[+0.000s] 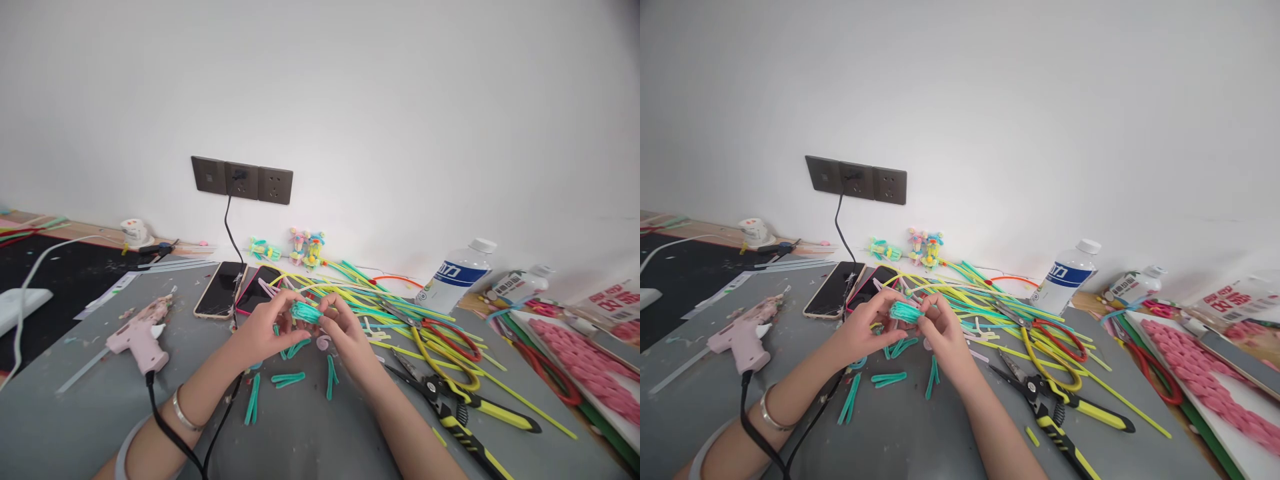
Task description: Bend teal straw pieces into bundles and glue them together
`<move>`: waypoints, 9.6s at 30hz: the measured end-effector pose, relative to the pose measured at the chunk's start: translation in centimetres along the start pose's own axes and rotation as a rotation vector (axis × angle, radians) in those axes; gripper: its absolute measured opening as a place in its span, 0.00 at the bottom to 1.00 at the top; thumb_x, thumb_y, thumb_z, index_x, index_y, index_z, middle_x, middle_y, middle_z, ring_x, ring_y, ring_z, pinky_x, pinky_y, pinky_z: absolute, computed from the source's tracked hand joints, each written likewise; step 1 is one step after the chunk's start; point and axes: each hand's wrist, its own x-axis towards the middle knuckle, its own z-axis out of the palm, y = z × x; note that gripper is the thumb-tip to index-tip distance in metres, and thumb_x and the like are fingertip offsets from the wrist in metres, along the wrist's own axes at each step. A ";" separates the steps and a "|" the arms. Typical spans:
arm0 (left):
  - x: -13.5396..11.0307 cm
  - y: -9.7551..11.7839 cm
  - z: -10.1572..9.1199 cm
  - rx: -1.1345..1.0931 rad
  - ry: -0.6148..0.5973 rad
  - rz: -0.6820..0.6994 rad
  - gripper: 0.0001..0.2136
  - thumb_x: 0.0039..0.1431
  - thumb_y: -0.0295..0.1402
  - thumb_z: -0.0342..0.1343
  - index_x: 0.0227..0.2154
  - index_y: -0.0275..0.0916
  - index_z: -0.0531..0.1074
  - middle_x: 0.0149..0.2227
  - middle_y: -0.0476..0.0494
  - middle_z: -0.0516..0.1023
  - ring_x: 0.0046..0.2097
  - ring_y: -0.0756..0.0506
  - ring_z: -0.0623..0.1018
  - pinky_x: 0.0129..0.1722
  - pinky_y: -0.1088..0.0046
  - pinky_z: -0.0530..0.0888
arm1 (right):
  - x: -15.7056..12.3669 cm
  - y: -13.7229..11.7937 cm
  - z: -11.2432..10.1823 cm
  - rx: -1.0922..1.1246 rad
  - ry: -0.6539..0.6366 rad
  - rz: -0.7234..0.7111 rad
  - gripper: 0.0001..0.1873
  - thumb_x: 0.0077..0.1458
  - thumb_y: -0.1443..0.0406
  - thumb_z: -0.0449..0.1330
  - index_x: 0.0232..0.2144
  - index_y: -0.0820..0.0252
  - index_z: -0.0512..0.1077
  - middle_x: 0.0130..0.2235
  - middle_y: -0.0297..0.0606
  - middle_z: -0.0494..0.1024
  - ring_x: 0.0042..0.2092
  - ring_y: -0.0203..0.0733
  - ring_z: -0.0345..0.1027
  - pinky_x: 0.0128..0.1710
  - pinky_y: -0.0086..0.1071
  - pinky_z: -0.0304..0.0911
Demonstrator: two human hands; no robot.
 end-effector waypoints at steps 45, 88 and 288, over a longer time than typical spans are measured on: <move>0.6 -0.1 -0.4 0.047 0.151 0.214 0.13 0.60 0.32 0.60 0.48 0.40 0.78 0.47 0.38 0.82 0.49 0.41 0.80 0.47 0.68 0.77 | 0.0 1.4 -0.5 -0.173 -0.006 -0.137 0.27 0.55 0.55 0.66 0.55 0.47 0.65 0.52 0.42 0.73 0.52 0.48 0.69 0.49 0.42 0.65; -0.1 -0.4 -0.5 0.225 0.110 0.184 0.28 0.60 0.30 0.59 0.63 0.45 0.60 0.54 0.40 0.79 0.59 0.40 0.75 0.58 0.58 0.71 | 0.1 1.2 0.0 -0.120 0.012 -0.181 0.15 0.53 0.55 0.68 0.42 0.51 0.75 0.44 0.40 0.78 0.42 0.44 0.72 0.42 0.39 0.69; 1.3 -2.5 -0.7 -0.129 0.265 -0.004 0.11 0.51 0.36 0.64 0.37 0.39 0.74 0.40 0.45 0.79 0.44 0.44 0.77 0.44 0.70 0.70 | 3.3 1.7 26.9 -1.212 -0.426 0.113 0.42 0.55 0.71 0.61 0.67 0.79 0.47 0.45 0.65 0.79 0.44 0.57 0.78 0.39 0.45 0.75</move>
